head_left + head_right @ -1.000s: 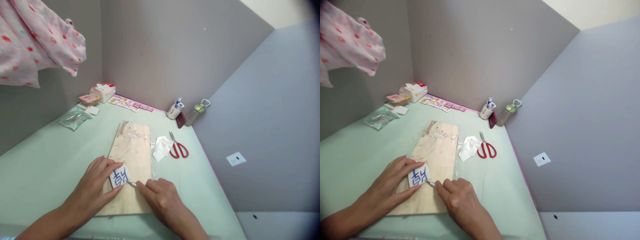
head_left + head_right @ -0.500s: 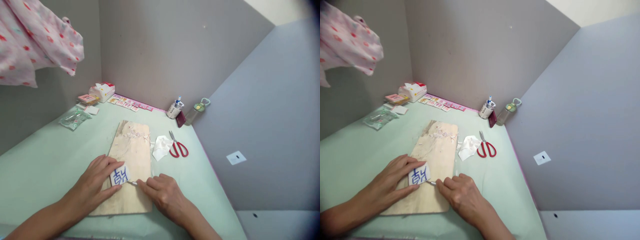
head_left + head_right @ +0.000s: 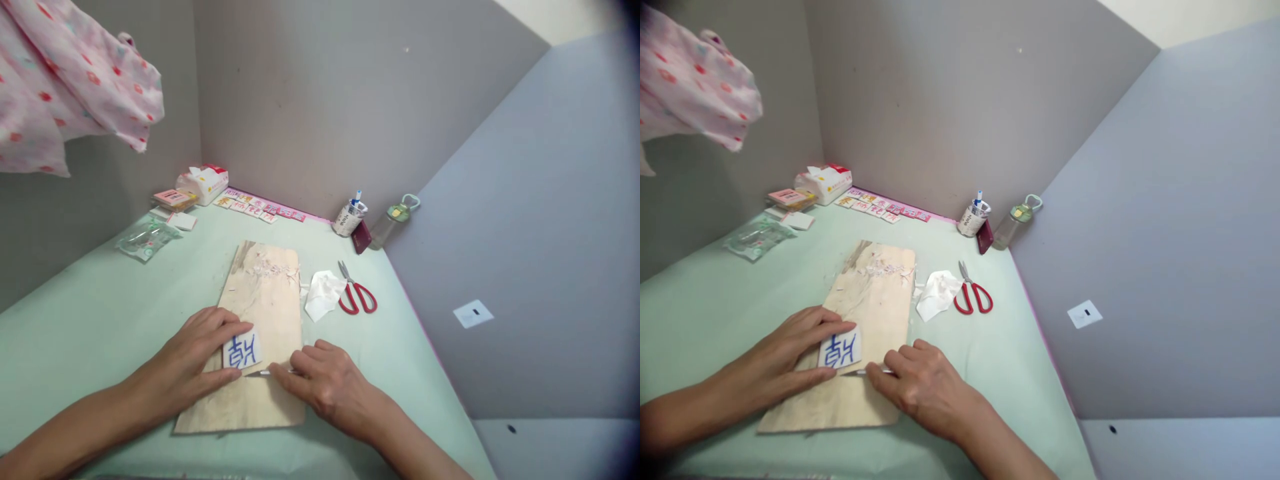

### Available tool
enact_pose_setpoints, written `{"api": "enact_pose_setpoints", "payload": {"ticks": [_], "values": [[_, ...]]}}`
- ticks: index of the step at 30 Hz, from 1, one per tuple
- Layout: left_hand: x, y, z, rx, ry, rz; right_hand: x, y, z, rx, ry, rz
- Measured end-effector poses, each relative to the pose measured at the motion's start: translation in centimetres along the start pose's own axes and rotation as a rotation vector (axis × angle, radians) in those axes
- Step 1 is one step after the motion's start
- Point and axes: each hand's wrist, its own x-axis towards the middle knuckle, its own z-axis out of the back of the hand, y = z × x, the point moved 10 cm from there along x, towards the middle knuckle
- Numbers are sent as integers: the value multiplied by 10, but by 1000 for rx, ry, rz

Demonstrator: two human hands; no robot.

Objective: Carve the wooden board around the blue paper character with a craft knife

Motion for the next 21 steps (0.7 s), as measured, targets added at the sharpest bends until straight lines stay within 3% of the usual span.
{"api": "enact_pose_setpoints", "payload": {"ticks": [5,10,21], "values": [[-3,6,2,13,-23,12,-15,-9,0,33,-114,-172],[-7,9,5,37,-45,17,-31,-11,-8,155,-140,-347],[-7,-4,7,63,-63,3,-32,3,-17,156,-134,-416]]}}
